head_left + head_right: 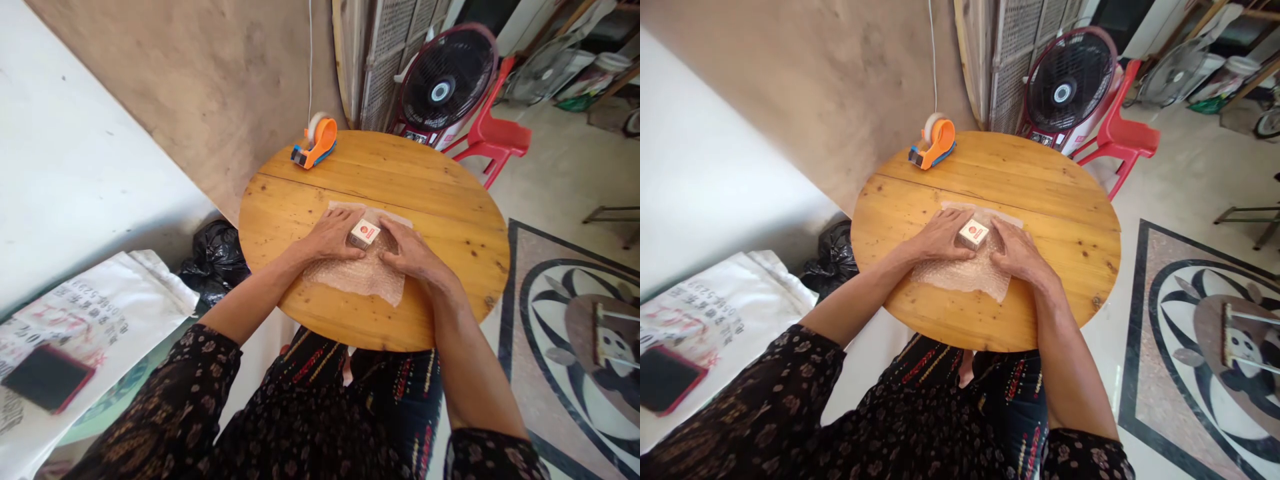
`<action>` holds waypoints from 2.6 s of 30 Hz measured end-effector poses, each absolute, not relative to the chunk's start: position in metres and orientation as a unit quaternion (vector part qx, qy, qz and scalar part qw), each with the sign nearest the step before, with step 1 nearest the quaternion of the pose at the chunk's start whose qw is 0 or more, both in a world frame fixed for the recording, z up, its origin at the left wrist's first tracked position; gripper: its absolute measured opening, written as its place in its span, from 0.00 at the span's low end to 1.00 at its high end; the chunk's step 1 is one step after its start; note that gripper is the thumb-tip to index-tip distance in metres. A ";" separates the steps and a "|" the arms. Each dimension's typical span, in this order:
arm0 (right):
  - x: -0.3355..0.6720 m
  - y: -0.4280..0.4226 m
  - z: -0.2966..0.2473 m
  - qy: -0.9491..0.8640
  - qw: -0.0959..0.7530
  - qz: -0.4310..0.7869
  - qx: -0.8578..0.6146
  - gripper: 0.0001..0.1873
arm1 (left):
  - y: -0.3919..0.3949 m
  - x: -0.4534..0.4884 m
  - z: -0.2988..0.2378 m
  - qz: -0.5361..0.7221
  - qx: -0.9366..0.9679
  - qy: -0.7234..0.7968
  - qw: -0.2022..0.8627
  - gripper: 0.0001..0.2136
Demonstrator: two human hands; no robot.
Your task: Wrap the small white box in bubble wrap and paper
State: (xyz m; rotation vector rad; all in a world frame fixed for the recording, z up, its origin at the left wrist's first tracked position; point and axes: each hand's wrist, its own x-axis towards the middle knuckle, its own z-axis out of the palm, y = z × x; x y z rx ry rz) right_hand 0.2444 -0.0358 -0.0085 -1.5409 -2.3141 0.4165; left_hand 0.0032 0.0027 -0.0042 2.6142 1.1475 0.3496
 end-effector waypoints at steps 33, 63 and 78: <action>0.241 -0.038 -0.004 -0.797 0.186 0.110 -0.564 0.38 | 0.002 0.001 -0.003 0.125 0.902 0.392 0.133 0.48; 0.218 -0.038 -0.010 -0.809 0.261 0.146 -0.506 0.33 | 0.004 -0.002 0.002 0.130 0.906 0.374 0.152 0.41; 0.219 -0.040 0.001 -0.737 0.351 0.262 -0.514 0.32 | 0.019 -0.014 0.002 0.237 0.872 0.362 0.228 0.38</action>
